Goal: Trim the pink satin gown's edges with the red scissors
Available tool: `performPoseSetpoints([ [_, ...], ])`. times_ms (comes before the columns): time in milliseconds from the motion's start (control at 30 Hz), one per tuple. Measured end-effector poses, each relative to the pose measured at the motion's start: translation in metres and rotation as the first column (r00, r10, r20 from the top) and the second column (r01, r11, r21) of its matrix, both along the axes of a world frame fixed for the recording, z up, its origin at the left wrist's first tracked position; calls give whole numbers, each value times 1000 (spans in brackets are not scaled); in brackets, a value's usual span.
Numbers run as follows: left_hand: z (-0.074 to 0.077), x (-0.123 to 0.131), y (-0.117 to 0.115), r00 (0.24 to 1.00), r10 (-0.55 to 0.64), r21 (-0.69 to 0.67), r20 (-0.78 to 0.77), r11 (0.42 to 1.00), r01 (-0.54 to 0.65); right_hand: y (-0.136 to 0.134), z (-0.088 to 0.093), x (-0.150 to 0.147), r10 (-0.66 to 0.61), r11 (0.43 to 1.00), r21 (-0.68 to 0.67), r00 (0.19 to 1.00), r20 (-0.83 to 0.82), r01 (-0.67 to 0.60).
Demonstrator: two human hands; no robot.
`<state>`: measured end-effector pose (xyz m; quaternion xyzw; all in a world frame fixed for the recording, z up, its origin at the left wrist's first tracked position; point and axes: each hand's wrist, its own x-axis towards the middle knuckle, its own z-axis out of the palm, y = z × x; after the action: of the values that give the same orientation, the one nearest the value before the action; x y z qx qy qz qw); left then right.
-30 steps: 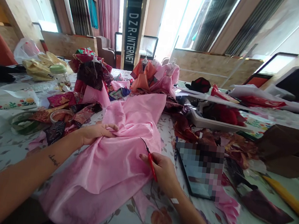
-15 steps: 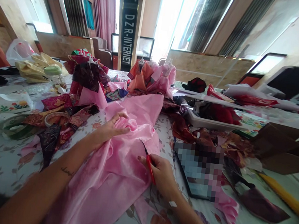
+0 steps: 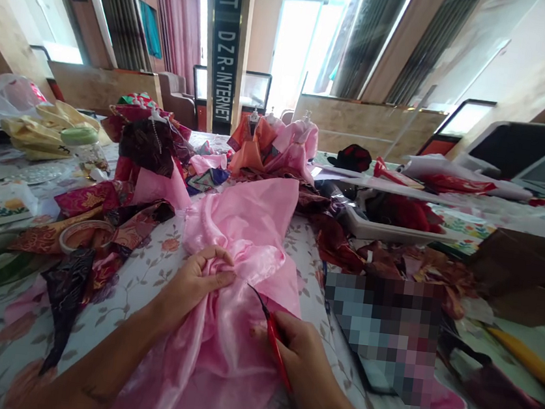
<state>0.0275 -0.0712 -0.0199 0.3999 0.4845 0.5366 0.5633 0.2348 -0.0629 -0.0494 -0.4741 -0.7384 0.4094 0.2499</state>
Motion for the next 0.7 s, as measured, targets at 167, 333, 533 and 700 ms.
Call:
performPoseSetpoints([
  [167, -5, 1, 3, 992, 43, -54, -122, 997, -49, -1, -4, 0, 5, 1000, 8, 999, 40, -5],
  [333, -6, 3, 1, 998, 64, -102, 24, 993, -62, -3, -7, -1, -6, 1000, 11, 999, 54, 5],
  [533, -5, 8, -3, 995, 96, -34, -32, 995, -97, -5, -4, 0, -17, 999, -32, 1000, 10, 18],
  [700, -8, 11, -4, 972, 200, 119, -126, 976, -185, -9, 0, -2, -29, 999, -30, 998, 49, 31],
])
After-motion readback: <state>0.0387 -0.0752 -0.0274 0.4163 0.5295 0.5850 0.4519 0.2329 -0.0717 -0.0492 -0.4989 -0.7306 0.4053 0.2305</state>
